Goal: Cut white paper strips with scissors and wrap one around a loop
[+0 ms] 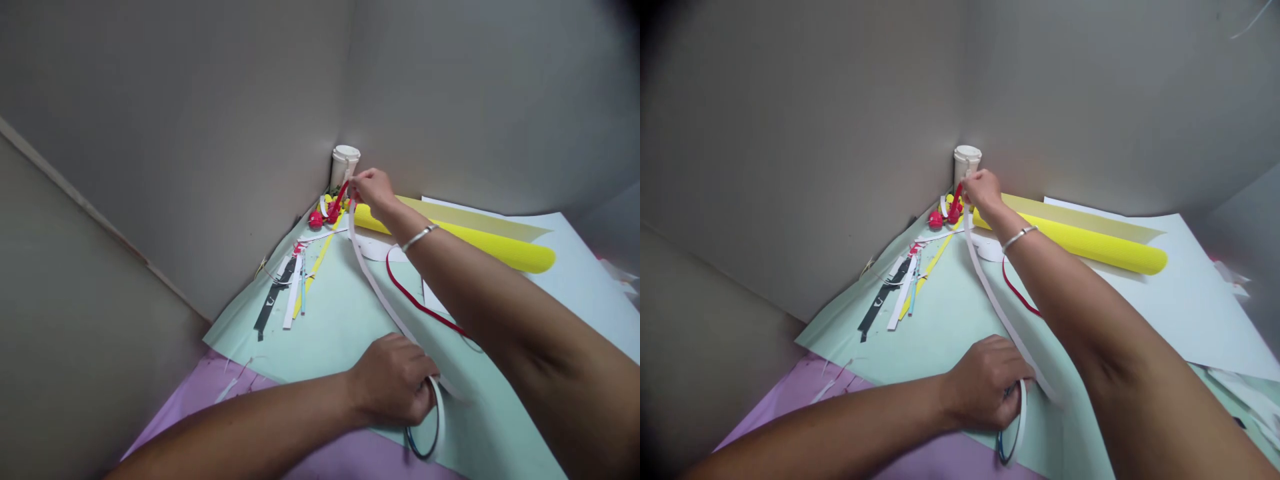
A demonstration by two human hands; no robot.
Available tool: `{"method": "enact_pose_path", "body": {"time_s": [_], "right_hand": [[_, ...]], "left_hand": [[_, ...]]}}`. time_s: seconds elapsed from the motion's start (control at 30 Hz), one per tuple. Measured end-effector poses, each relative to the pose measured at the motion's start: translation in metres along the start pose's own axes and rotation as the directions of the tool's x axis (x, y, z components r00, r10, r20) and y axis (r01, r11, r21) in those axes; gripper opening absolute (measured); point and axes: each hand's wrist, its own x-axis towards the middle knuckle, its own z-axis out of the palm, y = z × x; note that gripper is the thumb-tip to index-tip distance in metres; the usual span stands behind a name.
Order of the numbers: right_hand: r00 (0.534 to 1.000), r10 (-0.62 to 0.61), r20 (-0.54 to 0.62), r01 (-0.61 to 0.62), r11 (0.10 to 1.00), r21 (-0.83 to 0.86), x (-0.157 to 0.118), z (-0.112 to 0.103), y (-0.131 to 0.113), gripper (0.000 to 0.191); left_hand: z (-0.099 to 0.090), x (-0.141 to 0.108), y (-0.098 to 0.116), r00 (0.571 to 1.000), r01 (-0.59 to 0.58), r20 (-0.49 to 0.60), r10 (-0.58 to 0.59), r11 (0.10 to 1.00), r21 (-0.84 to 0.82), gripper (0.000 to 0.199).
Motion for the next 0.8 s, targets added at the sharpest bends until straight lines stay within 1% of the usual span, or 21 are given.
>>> {"method": "enact_pose_path", "body": {"time_s": [0.1,0.17,0.2,0.3,0.4,0.43,0.47,0.53,0.57,0.67,0.73,0.8], "right_hand": [[0.997,-0.073,-0.004,0.073,0.997,-0.035,0.023,0.021,-0.011,0.01],[0.992,-0.127,0.013,0.127,0.99,-0.057,0.035,0.03,-0.019,0.006],[0.988,-0.154,0.031,0.156,0.985,-0.071,0.04,0.032,-0.023,0.008],[0.97,-0.221,0.101,0.234,0.962,-0.141,0.046,0.032,-0.03,0.016],[0.95,-0.279,0.142,0.308,0.916,-0.258,0.036,0.023,-0.028,0.026],[0.943,-0.299,0.147,0.331,0.894,-0.303,0.028,0.017,-0.026,0.028],[0.926,-0.332,0.181,0.378,0.821,-0.429,0.017,0.011,-0.022,0.028],[0.926,-0.315,0.21,0.378,0.785,-0.49,-0.013,-0.006,-0.012,0.028],[0.93,-0.287,0.231,0.368,0.752,-0.547,-0.032,-0.017,-0.006,0.028],[0.953,-0.211,0.22,0.302,0.734,-0.608,-0.097,-0.054,0.019,0.026],[0.963,-0.166,0.21,0.265,0.714,-0.648,-0.142,-0.077,0.042,0.025],[0.971,-0.137,0.194,0.234,0.687,-0.688,-0.18,-0.093,0.067,0.025]], "left_hand": [[0.002,0.001,-0.002,0.999,-0.04,-0.02,0.04,0.999,-0.017,0.029],[0.003,0.001,-0.004,0.998,-0.041,-0.043,0.039,0.999,-0.027,0.031],[0.004,0.0,-0.004,0.998,-0.033,-0.052,0.032,0.999,-0.031,0.033],[0.005,-0.001,-0.005,0.998,-0.01,-0.068,0.007,0.999,-0.034,0.036],[0.004,-0.001,-0.005,0.998,0.026,-0.058,-0.027,0.999,-0.018,0.033],[0.004,-0.001,-0.005,0.998,0.044,-0.043,-0.044,0.999,-0.007,0.031],[0.004,-0.002,-0.005,0.998,0.061,-0.022,-0.061,0.998,0.005,0.029],[0.004,-0.002,-0.006,0.996,0.088,0.014,-0.088,0.996,0.028,0.025],[0.004,-0.002,-0.006,0.995,0.096,0.026,-0.097,0.995,0.037,0.025],[0.005,-0.002,-0.007,0.993,0.107,0.043,-0.109,0.993,0.048,0.025],[0.005,-0.002,-0.007,0.992,0.116,0.053,-0.118,0.992,0.039,0.027],[0.005,-0.002,-0.005,0.991,0.124,0.056,-0.124,0.992,0.007,0.029]]}}
